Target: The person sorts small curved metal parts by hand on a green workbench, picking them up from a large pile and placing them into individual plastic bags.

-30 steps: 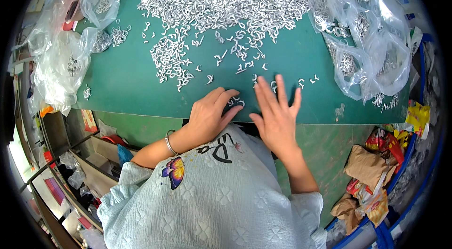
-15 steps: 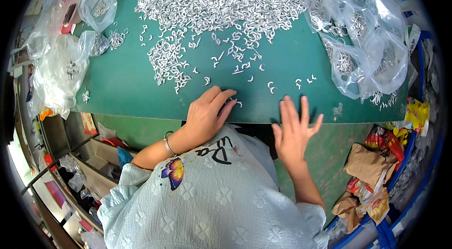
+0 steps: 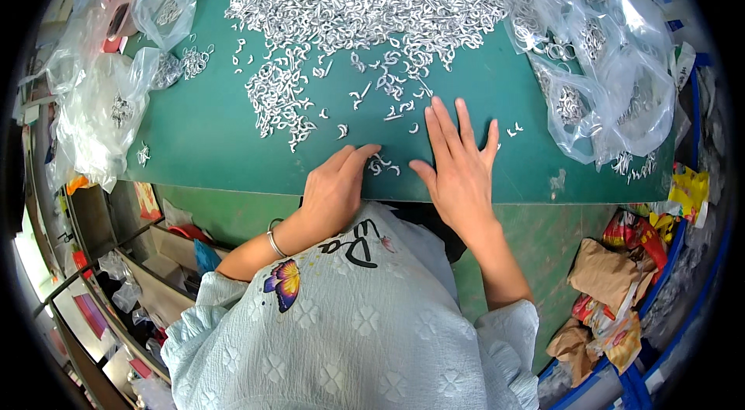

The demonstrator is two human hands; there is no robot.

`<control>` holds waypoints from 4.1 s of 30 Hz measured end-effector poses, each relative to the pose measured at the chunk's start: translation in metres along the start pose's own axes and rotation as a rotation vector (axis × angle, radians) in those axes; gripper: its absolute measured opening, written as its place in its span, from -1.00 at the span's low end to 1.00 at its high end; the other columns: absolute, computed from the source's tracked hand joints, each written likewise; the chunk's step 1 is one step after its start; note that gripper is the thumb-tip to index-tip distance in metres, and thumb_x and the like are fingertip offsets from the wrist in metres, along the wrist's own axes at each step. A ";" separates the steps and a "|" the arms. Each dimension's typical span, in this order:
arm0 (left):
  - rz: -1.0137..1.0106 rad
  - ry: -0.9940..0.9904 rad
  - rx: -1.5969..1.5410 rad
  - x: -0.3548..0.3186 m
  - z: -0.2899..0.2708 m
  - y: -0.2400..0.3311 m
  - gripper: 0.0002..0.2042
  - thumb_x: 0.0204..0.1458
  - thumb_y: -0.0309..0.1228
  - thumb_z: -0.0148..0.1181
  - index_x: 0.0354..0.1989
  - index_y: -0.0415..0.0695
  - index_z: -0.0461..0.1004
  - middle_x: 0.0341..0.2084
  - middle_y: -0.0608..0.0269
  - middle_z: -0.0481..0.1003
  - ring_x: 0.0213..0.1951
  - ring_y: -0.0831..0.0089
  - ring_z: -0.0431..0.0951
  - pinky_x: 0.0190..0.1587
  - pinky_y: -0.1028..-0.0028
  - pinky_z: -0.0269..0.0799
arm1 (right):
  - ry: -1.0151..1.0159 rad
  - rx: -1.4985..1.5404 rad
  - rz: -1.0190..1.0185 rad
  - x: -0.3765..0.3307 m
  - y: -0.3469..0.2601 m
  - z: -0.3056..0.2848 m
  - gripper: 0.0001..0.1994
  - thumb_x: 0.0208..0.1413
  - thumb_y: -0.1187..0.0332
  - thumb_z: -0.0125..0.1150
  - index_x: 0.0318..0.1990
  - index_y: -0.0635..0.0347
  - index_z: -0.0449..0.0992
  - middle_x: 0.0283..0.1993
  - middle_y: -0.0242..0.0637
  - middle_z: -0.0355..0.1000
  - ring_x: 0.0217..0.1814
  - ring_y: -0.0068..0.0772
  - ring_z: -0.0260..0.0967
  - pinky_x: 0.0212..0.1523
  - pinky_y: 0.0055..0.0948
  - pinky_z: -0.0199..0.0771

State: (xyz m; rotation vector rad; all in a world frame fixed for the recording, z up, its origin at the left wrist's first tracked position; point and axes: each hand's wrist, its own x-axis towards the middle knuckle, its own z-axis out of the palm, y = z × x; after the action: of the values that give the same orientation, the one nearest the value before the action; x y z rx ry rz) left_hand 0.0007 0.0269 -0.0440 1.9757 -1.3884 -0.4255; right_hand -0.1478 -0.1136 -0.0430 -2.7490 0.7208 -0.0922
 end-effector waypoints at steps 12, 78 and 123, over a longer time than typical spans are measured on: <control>0.063 0.146 0.079 0.042 0.007 -0.006 -0.83 0.03 -0.47 0.21 -0.19 -0.16 0.49 -0.49 0.17 0.37 -0.48 0.16 0.47 -0.48 0.29 0.38 | -0.157 0.167 -0.036 -0.023 -0.019 0.003 -0.13 -0.12 0.15 0.35 0.33 0.32 0.09 0.46 -0.15 -0.06 0.52 -0.05 -0.20 0.40 0.19 -0.27; -0.604 -0.487 -2.028 0.058 -0.007 0.016 -0.48 0.25 -0.25 -0.09 0.29 -0.31 0.10 0.33 -0.14 0.04 0.35 0.17 0.09 0.37 0.29 0.00 | 0.485 0.614 0.023 0.006 -0.020 -0.024 -0.87 -0.07 0.70 0.23 -0.33 0.34 0.53 -0.27 -0.16 0.48 -0.25 -0.25 0.49 -0.23 -0.41 0.49; 0.168 0.118 0.010 0.049 0.016 -0.014 -0.83 -0.09 -0.54 0.28 -0.31 -0.15 0.46 -0.34 0.23 0.37 -0.26 0.23 0.36 -0.25 0.31 0.20 | 0.294 0.413 0.034 0.030 -0.016 0.011 -0.79 -0.13 0.57 0.32 -0.26 0.28 0.52 -0.27 -0.20 0.35 -0.19 -0.15 0.34 -0.16 -0.27 0.35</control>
State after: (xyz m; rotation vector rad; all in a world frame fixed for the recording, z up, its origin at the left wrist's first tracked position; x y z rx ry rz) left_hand 0.0188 -0.0203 -0.0597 1.8432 -1.4684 -0.2217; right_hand -0.1129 -0.1118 -0.0489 -2.3482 0.7259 -0.5801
